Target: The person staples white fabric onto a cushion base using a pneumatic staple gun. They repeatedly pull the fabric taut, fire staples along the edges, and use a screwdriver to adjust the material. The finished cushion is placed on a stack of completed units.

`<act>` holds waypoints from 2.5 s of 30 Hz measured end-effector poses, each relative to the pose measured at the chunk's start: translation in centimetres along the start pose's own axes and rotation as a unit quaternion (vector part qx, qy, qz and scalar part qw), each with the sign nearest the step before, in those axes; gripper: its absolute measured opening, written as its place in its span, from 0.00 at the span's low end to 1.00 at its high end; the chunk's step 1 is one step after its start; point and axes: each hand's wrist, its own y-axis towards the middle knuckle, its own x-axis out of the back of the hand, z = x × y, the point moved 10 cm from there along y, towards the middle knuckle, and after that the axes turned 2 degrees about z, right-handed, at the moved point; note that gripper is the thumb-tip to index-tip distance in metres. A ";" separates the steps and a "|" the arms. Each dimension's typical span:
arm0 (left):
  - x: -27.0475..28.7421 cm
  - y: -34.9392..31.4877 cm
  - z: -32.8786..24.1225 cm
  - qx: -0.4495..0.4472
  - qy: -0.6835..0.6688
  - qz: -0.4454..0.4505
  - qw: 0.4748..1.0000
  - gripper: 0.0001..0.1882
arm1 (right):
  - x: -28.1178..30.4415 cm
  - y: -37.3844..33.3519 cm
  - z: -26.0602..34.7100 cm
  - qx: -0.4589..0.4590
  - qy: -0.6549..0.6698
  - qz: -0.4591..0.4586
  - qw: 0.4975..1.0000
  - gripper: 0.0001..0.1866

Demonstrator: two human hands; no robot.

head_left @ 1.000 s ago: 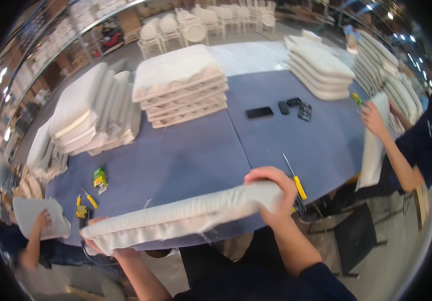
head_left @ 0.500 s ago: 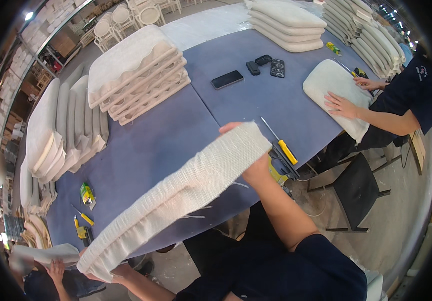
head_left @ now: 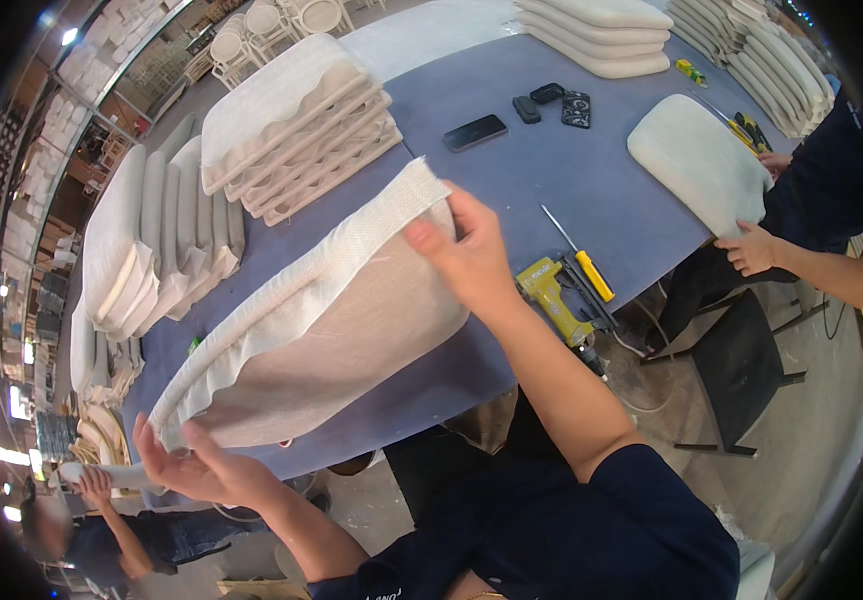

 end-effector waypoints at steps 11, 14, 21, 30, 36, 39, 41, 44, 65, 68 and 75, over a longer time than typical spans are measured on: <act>-17.2 -3.3 -22.1 -0.332 -0.033 0.395 0.856 0.26 | 1.0 -5.8 2.4 0.046 -0.105 0.015 0.993 0.31; -15.7 -6.1 -23.2 -0.388 -0.075 0.417 0.819 0.11 | 1.7 -7.3 3.2 0.097 -0.108 0.050 0.988 0.28; -11.9 -9.7 -23.5 -0.437 -0.155 0.439 0.770 0.10 | 1.9 -10.2 4.3 0.233 -0.059 0.061 0.969 0.21; -9.7 -10.3 -22.1 -0.366 -0.191 0.354 0.839 0.11 | 1.0 -11.9 4.5 0.278 -0.032 0.081 0.957 0.19; -10.1 -10.2 -22.7 -0.403 -0.169 0.426 0.793 0.09 | 1.2 -13.1 5.7 0.301 -0.020 0.075 0.950 0.16; -9.5 -10.6 -23.0 -0.398 -0.177 0.409 0.802 0.09 | 1.7 -14.0 8.0 0.339 -0.114 0.125 0.925 0.14; -9.1 -11.5 -23.4 -0.394 -0.203 0.407 0.799 0.09 | 1.3 -14.6 8.5 0.339 -0.191 0.152 0.909 0.13; -8.0 -12.6 -24.7 -0.406 -0.287 0.451 0.741 0.14 | 1.8 -15.5 8.4 0.301 -0.165 0.109 0.933 0.11; -0.2 -1.0 -9.1 0.031 -0.496 0.085 0.863 0.16 | 0.7 -11.6 7.1 0.207 0.024 0.181 0.961 0.20; -1.3 -1.2 -9.2 -0.074 -0.477 0.302 0.822 0.29 | 1.2 -11.0 8.1 0.231 0.021 0.182 0.956 0.20; -6.0 -0.2 -11.6 -0.179 -0.277 0.210 0.920 0.24 | 0.5 -9.5 6.4 0.246 0.047 0.179 0.951 0.30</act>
